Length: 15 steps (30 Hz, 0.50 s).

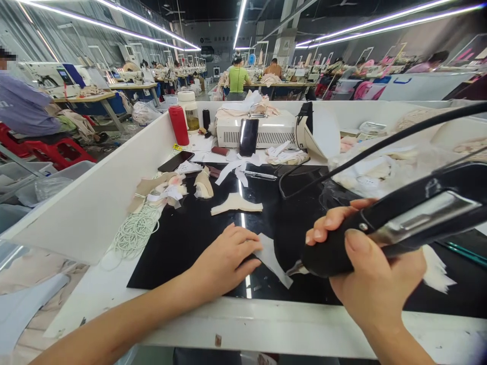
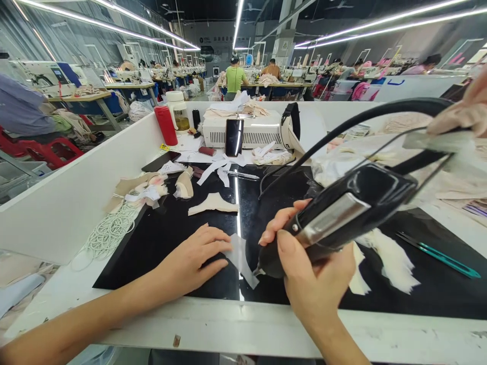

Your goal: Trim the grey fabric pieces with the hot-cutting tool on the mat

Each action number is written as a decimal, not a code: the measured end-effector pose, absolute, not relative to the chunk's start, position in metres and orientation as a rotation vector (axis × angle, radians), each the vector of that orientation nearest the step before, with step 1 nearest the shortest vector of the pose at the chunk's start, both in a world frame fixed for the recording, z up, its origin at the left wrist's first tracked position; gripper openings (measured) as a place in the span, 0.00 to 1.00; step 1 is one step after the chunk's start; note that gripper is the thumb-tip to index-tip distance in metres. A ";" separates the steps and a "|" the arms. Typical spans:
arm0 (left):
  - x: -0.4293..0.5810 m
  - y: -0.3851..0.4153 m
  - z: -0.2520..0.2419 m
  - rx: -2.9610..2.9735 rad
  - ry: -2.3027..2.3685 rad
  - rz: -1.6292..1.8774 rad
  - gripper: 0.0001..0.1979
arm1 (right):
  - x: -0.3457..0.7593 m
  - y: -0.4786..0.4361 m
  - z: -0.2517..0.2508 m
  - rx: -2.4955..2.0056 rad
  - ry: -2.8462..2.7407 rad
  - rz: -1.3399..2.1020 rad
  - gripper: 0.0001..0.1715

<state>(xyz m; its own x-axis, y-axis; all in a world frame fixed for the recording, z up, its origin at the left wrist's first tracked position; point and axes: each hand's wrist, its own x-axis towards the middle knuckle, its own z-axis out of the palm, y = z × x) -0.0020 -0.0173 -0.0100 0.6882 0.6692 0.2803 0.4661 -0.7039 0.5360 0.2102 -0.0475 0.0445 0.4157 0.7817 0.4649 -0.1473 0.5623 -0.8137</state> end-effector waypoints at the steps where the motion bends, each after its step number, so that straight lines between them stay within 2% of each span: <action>1: -0.003 -0.017 -0.011 2.485 0.862 0.660 0.08 | 0.214 -0.045 0.046 -0.785 -0.959 0.638 0.20; 7: -0.002 -0.019 -0.017 2.497 0.720 0.745 0.10 | 0.220 -0.035 0.056 -0.835 -0.871 0.553 0.19; 11: -0.001 -0.017 -0.013 2.471 0.705 0.701 0.07 | 0.205 -0.038 0.056 -0.775 -0.883 0.614 0.20; 15: -0.002 -0.015 -0.007 2.438 0.720 0.577 0.12 | 0.190 -0.044 0.049 -0.749 -0.942 0.717 0.21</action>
<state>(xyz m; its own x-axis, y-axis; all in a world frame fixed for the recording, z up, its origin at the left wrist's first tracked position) -0.0020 -0.0149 -0.0069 0.7667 0.5936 0.2445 0.3680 -0.7184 0.5903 0.1904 -0.0439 0.0492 0.4065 0.8029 0.4360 -0.2054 0.5453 -0.8127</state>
